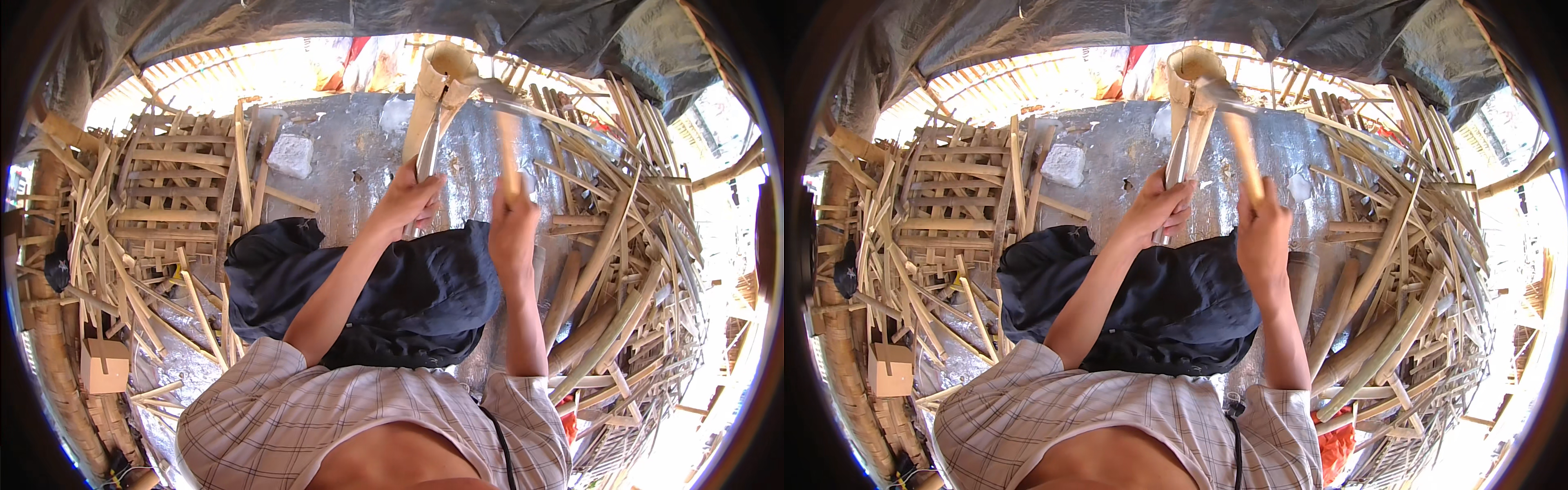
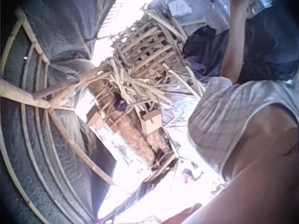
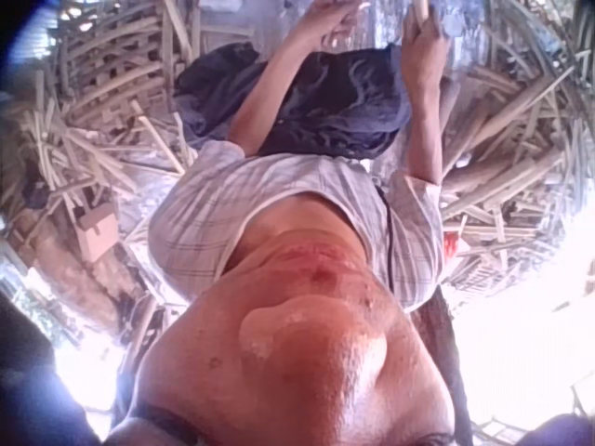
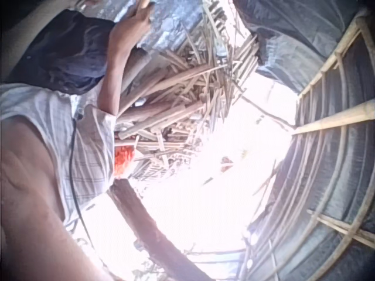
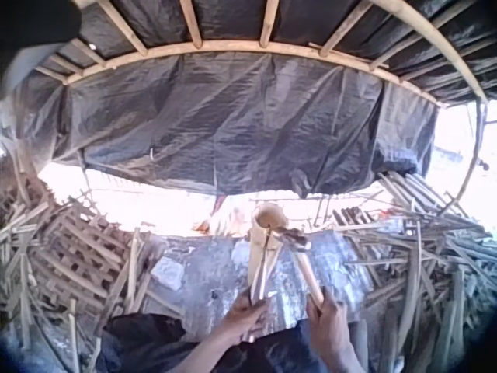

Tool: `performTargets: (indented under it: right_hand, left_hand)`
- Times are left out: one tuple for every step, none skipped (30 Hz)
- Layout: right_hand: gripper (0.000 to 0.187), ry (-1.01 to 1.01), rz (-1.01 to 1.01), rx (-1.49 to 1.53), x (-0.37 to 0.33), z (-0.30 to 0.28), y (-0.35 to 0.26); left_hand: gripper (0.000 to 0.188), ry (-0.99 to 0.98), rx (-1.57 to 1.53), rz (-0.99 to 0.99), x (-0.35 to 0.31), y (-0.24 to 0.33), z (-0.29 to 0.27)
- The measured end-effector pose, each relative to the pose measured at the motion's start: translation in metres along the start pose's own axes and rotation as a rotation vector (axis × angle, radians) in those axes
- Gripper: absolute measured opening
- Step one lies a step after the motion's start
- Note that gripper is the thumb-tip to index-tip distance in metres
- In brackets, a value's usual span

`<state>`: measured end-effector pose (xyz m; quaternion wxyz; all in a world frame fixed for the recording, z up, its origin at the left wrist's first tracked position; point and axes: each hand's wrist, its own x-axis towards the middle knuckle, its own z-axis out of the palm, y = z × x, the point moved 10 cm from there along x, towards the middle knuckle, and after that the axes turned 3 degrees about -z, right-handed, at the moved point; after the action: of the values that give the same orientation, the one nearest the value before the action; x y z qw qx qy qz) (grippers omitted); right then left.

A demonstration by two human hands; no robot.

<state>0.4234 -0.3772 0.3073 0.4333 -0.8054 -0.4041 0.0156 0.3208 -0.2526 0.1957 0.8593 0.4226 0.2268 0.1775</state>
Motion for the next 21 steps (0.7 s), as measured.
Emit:
performTargets:
  right_hand:
    - [0.027,-0.073,-0.037,-0.015,0.003,0.013,0.006]
    - [0.027,-0.14,-0.063,-0.043,0.004,0.021,0.014]
    - [0.027,-0.207,-0.088,-0.07,0.004,0.025,0.02]
    - [0.028,-0.197,-0.115,-0.083,0.003,0.014,0.024]
    - [0.027,-0.14,-0.09,-0.03,0.008,0.001,0.016]
    - [0.026,-0.104,-0.053,0.03,0.006,-0.008,0.006]
    - [0.025,-0.068,-0.015,0.091,0.004,-0.015,-0.004]
    - [0.023,-0.004,-0.017,0.119,0.002,-0.027,-0.018]
    - [0.022,0.043,-0.045,0.161,0.001,-0.027,-0.021]
    - [0.022,0.09,-0.072,0.203,0.003,-0.025,-0.019]
    - [0.021,0.141,-0.092,0.255,0.003,-0.02,-0.015]
    - [0.022,0.096,-0.091,0.155,0.005,-0.006,0.001]
    - [0.025,0.002,-0.134,0.09,0.005,0.009,0.007]
    - [0.027,-0.106,-0.183,0.024,0.004,0.026,0.009]
    - [0.03,-0.214,-0.232,-0.043,0.002,0.038,0.01]
    - [0.028,-0.247,-0.133,0.059,0.005,0.039,0.024]
    - [0.029,-0.215,-0.123,-0.002,0.006,0.026,0.016]
    - [0.03,-0.192,-0.14,-0.044,0.01,0.012,-0.005]
    - [0.031,-0.179,-0.134,-0.091,0.01,-0.002,-0.023]
    - [0.031,-0.133,-0.121,-0.135,0.009,-0.021,-0.036]
    - [0.03,-0.08,-0.129,-0.062,0.008,-0.018,-0.042]
  left_hand:
    - [0.018,0.04,-0.019,-0.016,-0.001,-0.002,-0.01]
    - [0.018,0.067,-0.043,-0.043,-0.001,-0.006,-0.013]
    - [0.019,0.055,-0.05,-0.042,-0.003,-0.007,-0.013]
    - [0.019,0.043,-0.057,-0.042,-0.006,-0.007,-0.014]
    - [0.02,0.029,-0.056,-0.015,-0.003,0.003,-0.013]
    - [0.021,0.014,-0.052,-0.004,-0.006,0.004,-0.017]
    - [0.021,0.01,-0.061,0.008,-0.007,0.006,-0.02]
    - [0.021,-0.008,-0.07,0.008,-0.006,0.006,-0.018]
    - [0.021,-0.026,-0.079,0.008,-0.005,0.006,-0.016]
    - [0.021,-0.017,-0.08,0.002,-0.003,0.005,-0.014]
    - [0.021,-0.003,-0.07,-0.009,-0.003,0.007,-0.013]
    - [0.021,-0.003,-0.063,-0.017,-0.002,0.009,-0.01]
    - [0.021,0.012,-0.046,-0.033,-0.002,0.008,-0.01]
    - [0.021,0.037,-0.039,-0.042,-0.002,0.004,-0.013]
    - [0.02,0.062,-0.032,-0.052,-0.003,0.0,-0.016]
    - [0.02,0.059,-0.038,-0.053,-0.007,-0.003,-0.016]
    - [0.02,0.043,-0.039,-0.049,-0.009,-0.003,-0.015]
    - [0.019,0.05,-0.034,-0.019,-0.009,0.006,-0.02]
    - [0.02,0.027,-0.037,0.0,-0.008,0.009,-0.021]
    - [0.02,-0.022,-0.047,-0.007,-0.004,0.003,-0.012]
    - [0.02,-0.045,-0.046,0.0,-0.005,0.003,-0.013]
